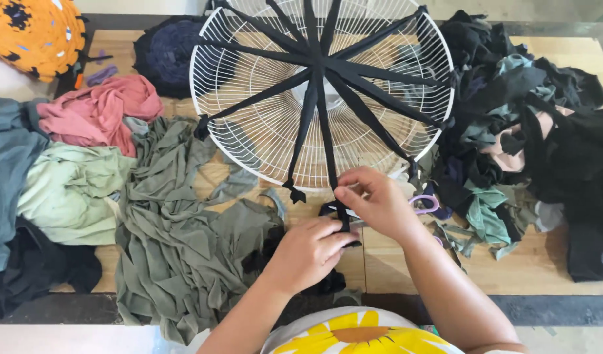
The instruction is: The recorder is tying and weaving fabric scraps onto a metal fan guard to create a handmade rug.
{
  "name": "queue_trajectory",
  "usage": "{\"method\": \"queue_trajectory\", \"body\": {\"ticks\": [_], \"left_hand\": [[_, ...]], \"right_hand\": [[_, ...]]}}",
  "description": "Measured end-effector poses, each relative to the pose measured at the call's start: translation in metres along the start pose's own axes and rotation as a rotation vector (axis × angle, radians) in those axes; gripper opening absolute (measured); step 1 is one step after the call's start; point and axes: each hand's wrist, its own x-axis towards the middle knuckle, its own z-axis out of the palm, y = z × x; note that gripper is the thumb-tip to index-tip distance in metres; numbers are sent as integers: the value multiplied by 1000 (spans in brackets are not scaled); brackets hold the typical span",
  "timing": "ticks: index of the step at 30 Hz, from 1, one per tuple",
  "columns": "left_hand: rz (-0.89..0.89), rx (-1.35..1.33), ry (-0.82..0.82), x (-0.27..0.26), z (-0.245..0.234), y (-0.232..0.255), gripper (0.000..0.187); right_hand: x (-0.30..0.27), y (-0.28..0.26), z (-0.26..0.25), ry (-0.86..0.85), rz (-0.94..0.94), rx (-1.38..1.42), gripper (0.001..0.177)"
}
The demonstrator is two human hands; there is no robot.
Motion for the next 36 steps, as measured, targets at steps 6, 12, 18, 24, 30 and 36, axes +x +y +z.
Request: {"method": "queue_trajectory", "body": {"ticks": [6,12,18,24,30,36], "left_hand": [[28,48,-49,2,2,-1,33],[36,40,12,15,-22,7,39],[-68,-5,230,21,-33,1,33],[-66,79,274,56,-36,-1,24],[-73,45,248,83,-27,-8,25],[-88,-1,286,144,-30,-65,12]], "right_hand": [[-1,-33,8,94,-54,-342,36],[-2,-12,2,121,26,-182,26],[-4,34,-21,112,154,559,8],[-14,37,-29,102,284,924,7],[-25,39,-25,84,174,470,10],[-30,17,9,127,-48,-164,16]]}}
